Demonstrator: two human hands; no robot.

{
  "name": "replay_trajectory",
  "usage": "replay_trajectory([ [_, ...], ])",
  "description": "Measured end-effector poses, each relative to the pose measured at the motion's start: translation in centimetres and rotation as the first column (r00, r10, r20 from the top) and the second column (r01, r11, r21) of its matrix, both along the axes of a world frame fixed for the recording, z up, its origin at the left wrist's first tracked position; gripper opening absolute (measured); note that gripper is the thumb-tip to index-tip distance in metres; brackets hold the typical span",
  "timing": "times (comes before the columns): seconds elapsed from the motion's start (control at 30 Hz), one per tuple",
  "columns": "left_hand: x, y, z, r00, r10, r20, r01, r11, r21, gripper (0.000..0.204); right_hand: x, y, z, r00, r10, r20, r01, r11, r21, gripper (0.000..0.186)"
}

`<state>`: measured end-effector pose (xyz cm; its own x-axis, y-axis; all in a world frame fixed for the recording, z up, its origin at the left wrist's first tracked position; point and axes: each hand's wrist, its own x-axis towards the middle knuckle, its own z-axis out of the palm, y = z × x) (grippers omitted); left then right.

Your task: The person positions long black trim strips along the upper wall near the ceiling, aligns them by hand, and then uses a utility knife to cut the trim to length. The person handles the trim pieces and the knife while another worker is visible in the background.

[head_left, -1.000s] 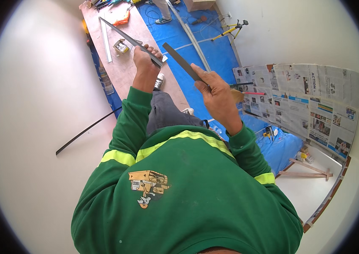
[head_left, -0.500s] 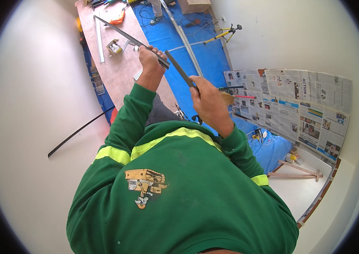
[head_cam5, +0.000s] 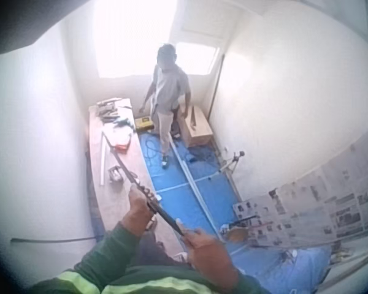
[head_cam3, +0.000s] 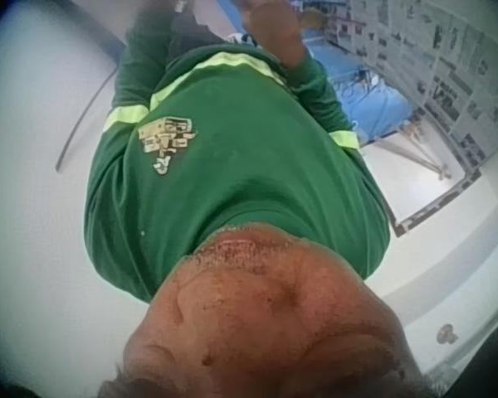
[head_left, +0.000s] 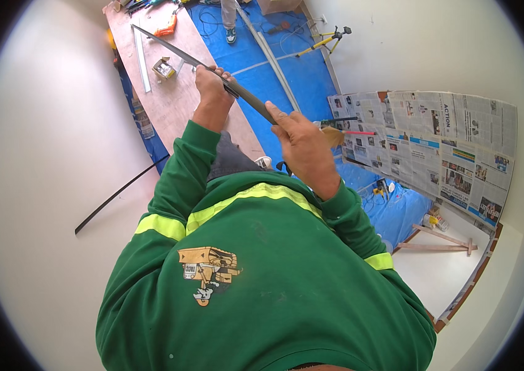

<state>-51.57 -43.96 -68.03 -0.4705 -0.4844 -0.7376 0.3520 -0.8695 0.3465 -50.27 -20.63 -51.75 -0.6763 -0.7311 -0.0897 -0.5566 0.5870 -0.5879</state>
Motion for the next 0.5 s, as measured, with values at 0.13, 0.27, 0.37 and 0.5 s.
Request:
replay_trajectory([
  [0.13,0.1,-0.2,0.0,1.0,-0.004,0.007,0.004,1.0,0.003,0.037,0.3,-0.4,-0.4,0.998,-0.009,-0.063,0.01,1.0,0.024,0.049],
  [0.27,-0.1,-0.8,-0.1,1.0,-0.012,0.014,0.012,1.0,0.026,0.036,0.5,-0.9,-0.1,0.987,0.028,-0.16,-0.011,0.994,0.107,0.051],
  [0.37,-0.6,-1.6,-0.2,0.999,0.015,0.032,-0.014,0.999,-0.048,0.025,0.3,-1.7,0.4,0.98,0.055,-0.189,-0.03,0.991,0.132,0.055],
  [0.5,-1.3,-2.3,-0.5,0.996,0.006,0.084,0.005,0.991,-0.133,0.025,-0.6,-4.4,0.4,0.984,0.071,-0.16,-0.045,0.986,0.162,0.056],
])
